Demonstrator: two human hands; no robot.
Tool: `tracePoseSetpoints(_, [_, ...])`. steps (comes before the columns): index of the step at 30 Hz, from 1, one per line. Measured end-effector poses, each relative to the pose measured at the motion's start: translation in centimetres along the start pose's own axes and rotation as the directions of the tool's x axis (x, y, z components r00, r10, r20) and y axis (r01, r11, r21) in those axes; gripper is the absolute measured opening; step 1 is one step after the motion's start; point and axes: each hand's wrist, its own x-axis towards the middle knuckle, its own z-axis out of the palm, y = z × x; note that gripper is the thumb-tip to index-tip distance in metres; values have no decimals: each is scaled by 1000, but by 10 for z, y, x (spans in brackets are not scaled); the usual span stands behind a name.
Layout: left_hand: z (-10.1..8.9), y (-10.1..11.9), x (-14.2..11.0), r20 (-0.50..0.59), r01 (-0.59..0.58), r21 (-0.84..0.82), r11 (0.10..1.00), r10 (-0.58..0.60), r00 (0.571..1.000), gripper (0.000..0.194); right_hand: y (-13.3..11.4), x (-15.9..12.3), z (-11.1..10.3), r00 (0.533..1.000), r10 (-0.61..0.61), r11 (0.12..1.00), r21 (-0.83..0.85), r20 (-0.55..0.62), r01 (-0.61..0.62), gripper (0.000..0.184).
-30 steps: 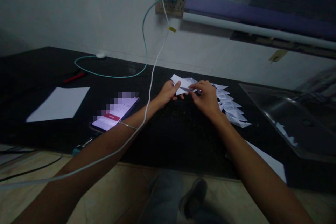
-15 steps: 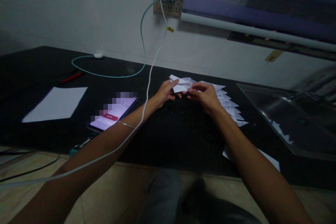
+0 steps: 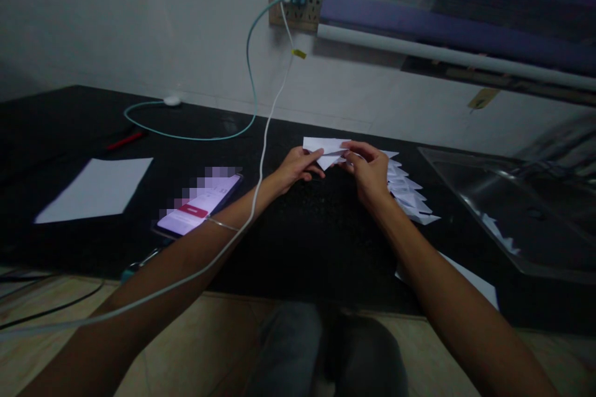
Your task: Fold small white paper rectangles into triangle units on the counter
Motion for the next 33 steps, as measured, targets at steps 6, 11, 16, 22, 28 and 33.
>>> tracePoseSetpoints(6, [6,5,2,-105,-82,200,976,104,989,23,-3,2,2,996,72,994,85,-46,-68,28])
tracePoseSetpoints(11, [9,-3,4,-77,-194,318,928,229,970,15,5,-3,7,987,153,984,-96,49,-148,54])
tracePoseSetpoints(16, [7,-8,5,-38,-241,289,927,262,964,14,10,-4,3,988,87,989,-134,129,-69,40])
tracePoseSetpoints(22, [8,0,2,-54,-180,212,961,196,979,33,6,-4,1,987,114,992,-72,111,-107,34])
tracePoseSetpoints(28, [2,-4,7,-89,-111,115,987,122,989,47,1,-1,-1,965,181,980,40,191,-192,29])
tracePoseSetpoints(33, [-4,-7,11,-64,-101,60,993,105,992,47,-2,4,-8,959,134,986,62,248,-153,22])
